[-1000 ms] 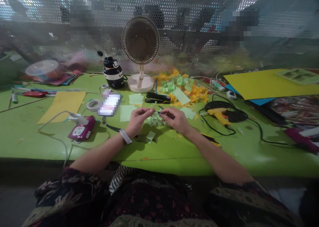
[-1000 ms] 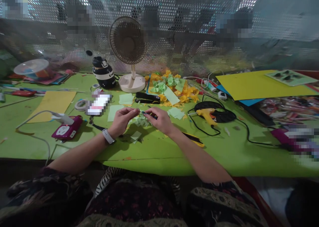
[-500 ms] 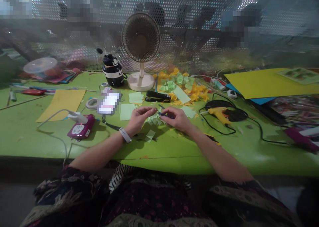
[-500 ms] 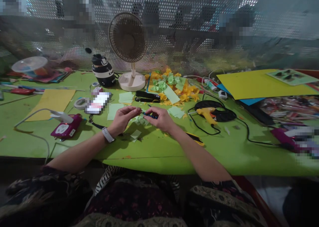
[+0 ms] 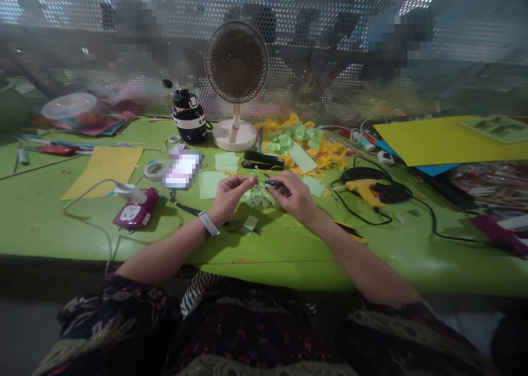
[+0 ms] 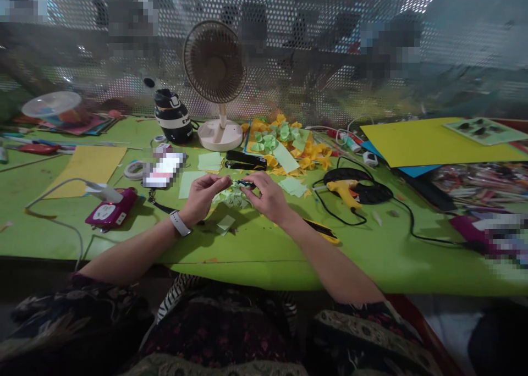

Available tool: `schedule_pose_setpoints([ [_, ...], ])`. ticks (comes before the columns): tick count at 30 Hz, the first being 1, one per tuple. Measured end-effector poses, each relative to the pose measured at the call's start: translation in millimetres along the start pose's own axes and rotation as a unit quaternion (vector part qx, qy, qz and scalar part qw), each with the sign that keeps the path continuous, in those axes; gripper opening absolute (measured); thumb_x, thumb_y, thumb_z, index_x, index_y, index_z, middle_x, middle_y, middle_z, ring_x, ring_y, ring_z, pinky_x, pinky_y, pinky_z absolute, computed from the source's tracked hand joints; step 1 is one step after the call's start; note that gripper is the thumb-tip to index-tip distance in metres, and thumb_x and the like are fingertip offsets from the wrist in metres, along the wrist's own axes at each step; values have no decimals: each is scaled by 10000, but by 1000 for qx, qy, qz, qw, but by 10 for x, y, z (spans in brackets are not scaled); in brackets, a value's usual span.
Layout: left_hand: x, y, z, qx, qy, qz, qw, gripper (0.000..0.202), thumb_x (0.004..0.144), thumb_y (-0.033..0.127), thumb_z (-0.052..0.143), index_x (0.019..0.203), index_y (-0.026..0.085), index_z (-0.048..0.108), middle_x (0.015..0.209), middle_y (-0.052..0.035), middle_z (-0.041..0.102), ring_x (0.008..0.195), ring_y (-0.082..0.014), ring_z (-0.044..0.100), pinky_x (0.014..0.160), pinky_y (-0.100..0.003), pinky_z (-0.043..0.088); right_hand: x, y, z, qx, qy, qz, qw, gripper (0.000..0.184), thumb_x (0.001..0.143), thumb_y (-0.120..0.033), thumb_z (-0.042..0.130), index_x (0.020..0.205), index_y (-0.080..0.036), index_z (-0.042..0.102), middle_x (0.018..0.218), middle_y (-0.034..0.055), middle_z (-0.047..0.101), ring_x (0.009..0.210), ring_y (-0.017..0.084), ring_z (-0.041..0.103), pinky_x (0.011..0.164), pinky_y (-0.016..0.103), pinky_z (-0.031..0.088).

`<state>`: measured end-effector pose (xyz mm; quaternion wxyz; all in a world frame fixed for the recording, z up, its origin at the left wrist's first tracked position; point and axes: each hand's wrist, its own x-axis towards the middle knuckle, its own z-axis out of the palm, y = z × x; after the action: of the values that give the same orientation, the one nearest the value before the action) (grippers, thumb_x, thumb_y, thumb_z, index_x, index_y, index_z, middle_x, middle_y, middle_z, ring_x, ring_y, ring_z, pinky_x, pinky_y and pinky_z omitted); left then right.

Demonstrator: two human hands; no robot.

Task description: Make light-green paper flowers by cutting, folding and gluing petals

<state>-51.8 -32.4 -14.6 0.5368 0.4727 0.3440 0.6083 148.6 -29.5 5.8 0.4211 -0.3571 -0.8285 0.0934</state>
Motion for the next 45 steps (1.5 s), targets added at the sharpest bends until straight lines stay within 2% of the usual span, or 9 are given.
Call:
schedule_pose_setpoints([
  [7,3,8,17,-8,12,0,1000,245,677,379,870,806,190,782,836,-46,776,787,-147,704,808,-307,549,-9,33,20,46,-28,-21,998,171,961,-290,599,1072,-222,710,946,72,738,872,216,684,760,380,563],
  [14,4,-5,0,-29,-8,-19,999,232,692,364,866,815,187,780,831,-37,773,787,-137,705,825,-303,555,1,-18,-5,116,-81,41,989,195,971,-317,577,1037,-187,707,932,80,730,815,197,679,697,343,555],
  [19,1,35,28,-26,17,-13,999,250,667,383,876,701,174,742,724,-16,739,705,-117,673,758,-279,545,-20,-40,19,68,-65,43,995,290,905,-382,682,1125,-194,661,966,83,707,797,199,653,707,347,550],
  [23,3,51,46,-19,23,-4,1000,268,639,385,890,688,169,739,720,-20,742,688,-115,667,732,-269,537,-20,-3,35,35,-56,-1,998,169,975,-341,580,1022,-213,679,929,71,711,865,216,657,769,370,541],
  [30,11,5,20,-20,-10,7,1000,212,706,364,857,798,190,779,841,-44,781,799,-140,713,814,-293,558,21,4,-9,58,-65,20,996,186,982,-348,565,981,-205,684,880,63,698,822,205,648,739,361,526],
  [36,11,5,22,-73,-16,-28,997,227,675,347,881,812,197,781,860,-38,786,835,-145,727,901,-329,557,15,-16,-26,132,-105,82,982,261,976,-434,556,991,-206,681,885,59,683,774,194,659,689,348,540],
  [38,11,15,23,-72,-9,-35,997,232,662,351,889,791,193,777,840,-33,782,815,-141,723,888,-328,559,9,-22,-20,144,-111,97,979,278,948,-458,596,1026,-200,666,902,61,690,747,186,660,673,342,545],
  [41,13,32,21,-54,5,-28,998,222,661,357,888,741,189,767,791,-22,770,769,-127,706,824,-296,557,1,-31,-3,131,-93,103,982,329,884,-469,688,1063,-198,635,969,83,704,828,213,677,721,357,560],
  [45,11,51,26,-13,12,0,1000,215,666,357,883,703,185,759,725,-14,750,696,-114,676,739,-270,543,-11,-20,22,94,-89,86,988,223,951,-405,604,1021,-195,637,963,92,702,863,225,688,750,366,559],
])
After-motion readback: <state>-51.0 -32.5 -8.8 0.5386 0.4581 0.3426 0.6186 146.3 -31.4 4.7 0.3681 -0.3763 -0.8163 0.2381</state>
